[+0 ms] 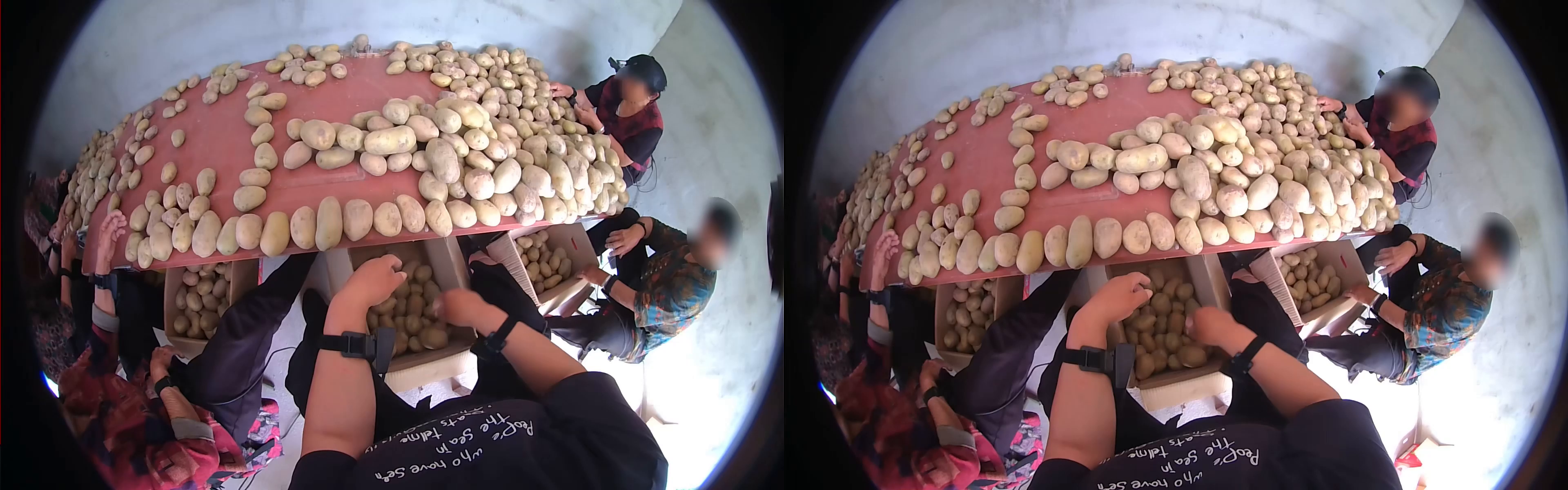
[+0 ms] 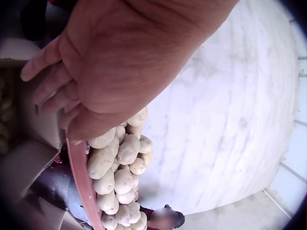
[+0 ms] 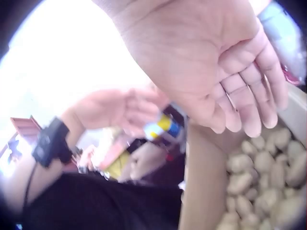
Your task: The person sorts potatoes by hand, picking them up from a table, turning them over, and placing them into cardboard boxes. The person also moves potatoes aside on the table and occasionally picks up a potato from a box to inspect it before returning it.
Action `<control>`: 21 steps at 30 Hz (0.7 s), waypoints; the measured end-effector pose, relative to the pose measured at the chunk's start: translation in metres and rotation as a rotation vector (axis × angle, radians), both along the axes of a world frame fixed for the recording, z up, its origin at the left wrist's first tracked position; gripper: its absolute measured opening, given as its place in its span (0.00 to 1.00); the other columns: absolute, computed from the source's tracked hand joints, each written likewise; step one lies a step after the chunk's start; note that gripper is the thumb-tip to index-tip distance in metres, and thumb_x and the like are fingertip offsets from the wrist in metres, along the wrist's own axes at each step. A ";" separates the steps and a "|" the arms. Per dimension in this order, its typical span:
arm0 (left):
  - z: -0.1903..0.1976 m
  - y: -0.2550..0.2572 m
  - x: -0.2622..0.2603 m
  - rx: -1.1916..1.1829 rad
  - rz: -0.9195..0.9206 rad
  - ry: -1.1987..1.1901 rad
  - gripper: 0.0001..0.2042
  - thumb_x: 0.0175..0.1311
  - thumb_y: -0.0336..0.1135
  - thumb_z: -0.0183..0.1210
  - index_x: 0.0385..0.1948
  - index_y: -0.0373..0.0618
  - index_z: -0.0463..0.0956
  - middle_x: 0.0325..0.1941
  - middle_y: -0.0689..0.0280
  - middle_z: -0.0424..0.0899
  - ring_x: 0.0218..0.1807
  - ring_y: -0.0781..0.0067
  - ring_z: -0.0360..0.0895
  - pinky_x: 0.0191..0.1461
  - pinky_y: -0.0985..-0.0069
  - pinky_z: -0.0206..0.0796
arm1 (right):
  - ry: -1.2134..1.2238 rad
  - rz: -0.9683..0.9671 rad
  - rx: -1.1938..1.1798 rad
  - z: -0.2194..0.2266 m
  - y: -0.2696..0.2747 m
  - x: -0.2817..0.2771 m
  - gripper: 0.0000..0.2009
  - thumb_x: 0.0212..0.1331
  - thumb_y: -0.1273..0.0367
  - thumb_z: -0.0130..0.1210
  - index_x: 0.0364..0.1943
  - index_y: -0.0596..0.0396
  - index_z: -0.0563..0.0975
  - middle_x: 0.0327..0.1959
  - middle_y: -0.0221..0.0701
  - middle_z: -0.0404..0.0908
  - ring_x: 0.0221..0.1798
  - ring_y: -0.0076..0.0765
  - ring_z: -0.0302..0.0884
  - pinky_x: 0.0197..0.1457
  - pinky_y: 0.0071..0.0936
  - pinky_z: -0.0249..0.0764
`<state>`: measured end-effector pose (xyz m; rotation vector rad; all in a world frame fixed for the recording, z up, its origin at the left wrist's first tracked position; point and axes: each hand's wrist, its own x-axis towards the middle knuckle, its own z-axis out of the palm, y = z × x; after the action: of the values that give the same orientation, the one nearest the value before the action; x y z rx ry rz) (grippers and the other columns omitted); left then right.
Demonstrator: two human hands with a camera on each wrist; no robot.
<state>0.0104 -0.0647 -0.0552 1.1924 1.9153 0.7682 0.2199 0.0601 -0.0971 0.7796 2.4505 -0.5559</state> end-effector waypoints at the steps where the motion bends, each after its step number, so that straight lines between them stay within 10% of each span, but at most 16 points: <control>1: 0.000 0.000 0.000 -0.005 0.004 -0.003 0.19 0.63 0.40 0.57 0.51 0.38 0.76 0.37 0.55 0.85 0.41 0.60 0.83 0.47 0.66 0.72 | 0.164 -0.042 0.042 0.033 0.010 -0.007 0.12 0.61 0.61 0.50 0.36 0.49 0.84 0.35 0.47 0.83 0.42 0.54 0.82 0.47 0.45 0.78; 6: 0.006 0.002 0.002 -0.038 -0.015 -0.013 0.19 0.63 0.41 0.58 0.52 0.38 0.76 0.44 0.50 0.84 0.48 0.51 0.80 0.54 0.62 0.70 | 0.910 -0.296 0.495 0.103 0.084 -0.039 0.09 0.57 0.67 0.57 0.39 0.54 0.79 0.36 0.42 0.81 0.42 0.52 0.79 0.46 0.43 0.76; 12: -0.002 0.011 0.004 -0.032 -0.050 0.049 0.19 0.64 0.42 0.57 0.52 0.40 0.76 0.50 0.48 0.82 0.55 0.47 0.77 0.59 0.60 0.68 | 0.307 -0.300 0.726 0.111 0.126 -0.082 0.28 0.49 0.58 0.68 0.54 0.48 0.71 0.55 0.35 0.73 0.65 0.44 0.65 0.65 0.45 0.64; 21: -0.004 0.009 0.004 0.025 -0.044 0.018 0.19 0.63 0.41 0.58 0.51 0.39 0.76 0.45 0.51 0.84 0.49 0.51 0.80 0.53 0.63 0.71 | 0.498 -0.302 0.764 0.109 0.133 -0.072 0.26 0.46 0.63 0.65 0.52 0.50 0.72 0.50 0.40 0.77 0.57 0.50 0.71 0.58 0.49 0.68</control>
<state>0.0148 -0.0553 -0.0596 1.2567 1.8928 0.7620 0.1482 0.1928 0.0121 1.4689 3.0582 0.1523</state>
